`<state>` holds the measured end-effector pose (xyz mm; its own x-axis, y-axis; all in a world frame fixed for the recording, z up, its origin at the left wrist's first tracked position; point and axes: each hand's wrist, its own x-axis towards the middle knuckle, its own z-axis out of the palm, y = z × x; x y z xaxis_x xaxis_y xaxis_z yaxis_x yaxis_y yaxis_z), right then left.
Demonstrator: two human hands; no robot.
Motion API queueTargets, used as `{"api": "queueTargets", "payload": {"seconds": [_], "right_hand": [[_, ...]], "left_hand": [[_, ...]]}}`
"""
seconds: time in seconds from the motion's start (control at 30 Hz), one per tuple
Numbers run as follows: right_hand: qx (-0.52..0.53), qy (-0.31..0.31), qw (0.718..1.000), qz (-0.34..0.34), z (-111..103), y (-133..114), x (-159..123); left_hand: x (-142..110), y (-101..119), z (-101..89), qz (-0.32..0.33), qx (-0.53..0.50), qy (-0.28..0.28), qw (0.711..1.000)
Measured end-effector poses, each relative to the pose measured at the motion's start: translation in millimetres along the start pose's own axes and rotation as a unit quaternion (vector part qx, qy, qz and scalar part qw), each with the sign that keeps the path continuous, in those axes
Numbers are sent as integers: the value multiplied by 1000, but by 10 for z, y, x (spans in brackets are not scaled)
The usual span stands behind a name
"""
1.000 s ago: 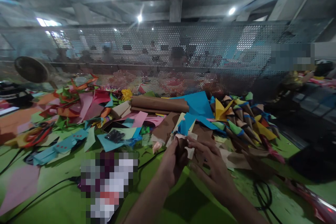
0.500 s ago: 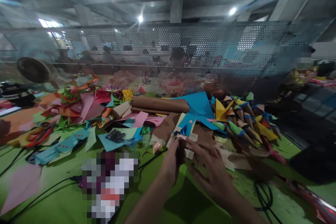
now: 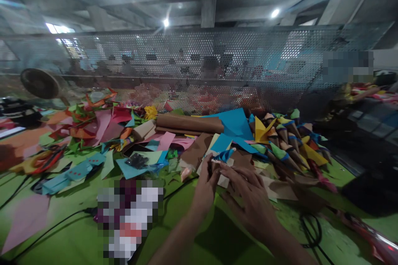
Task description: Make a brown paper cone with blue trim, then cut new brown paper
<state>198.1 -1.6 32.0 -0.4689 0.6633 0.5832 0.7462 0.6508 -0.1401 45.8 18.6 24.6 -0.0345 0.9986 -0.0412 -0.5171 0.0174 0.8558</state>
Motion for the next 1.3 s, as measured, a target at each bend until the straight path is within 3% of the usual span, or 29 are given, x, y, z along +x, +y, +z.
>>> {"api": "queueTargets", "payload": {"seconds": [0.17, 0.4, 0.63, 0.87, 1.07, 1.3], "right_hand": [[7, -6, 1000, 12, 7, -1, 21], [19, 13, 1000, 4, -15, -10, 5], [4, -4, 1000, 5, -1, -12, 9], [9, 10, 1000, 5, -10, -5, 3], [16, -22, 1000, 12, 7, 5, -2], [24, -1, 1000, 6, -6, -14, 12]], "left_hand": [[14, -53, -12, 76, 92, -29, 992], [11, -68, -20, 85, 111, -48, 989], [40, -147, -67, 131, 220, -63, 965], [74, -229, -108, 134, 215, -68, 965], [66, -226, -117, 158, 277, -56, 946], [69, -236, -132, 141, 246, -65, 957]]}}
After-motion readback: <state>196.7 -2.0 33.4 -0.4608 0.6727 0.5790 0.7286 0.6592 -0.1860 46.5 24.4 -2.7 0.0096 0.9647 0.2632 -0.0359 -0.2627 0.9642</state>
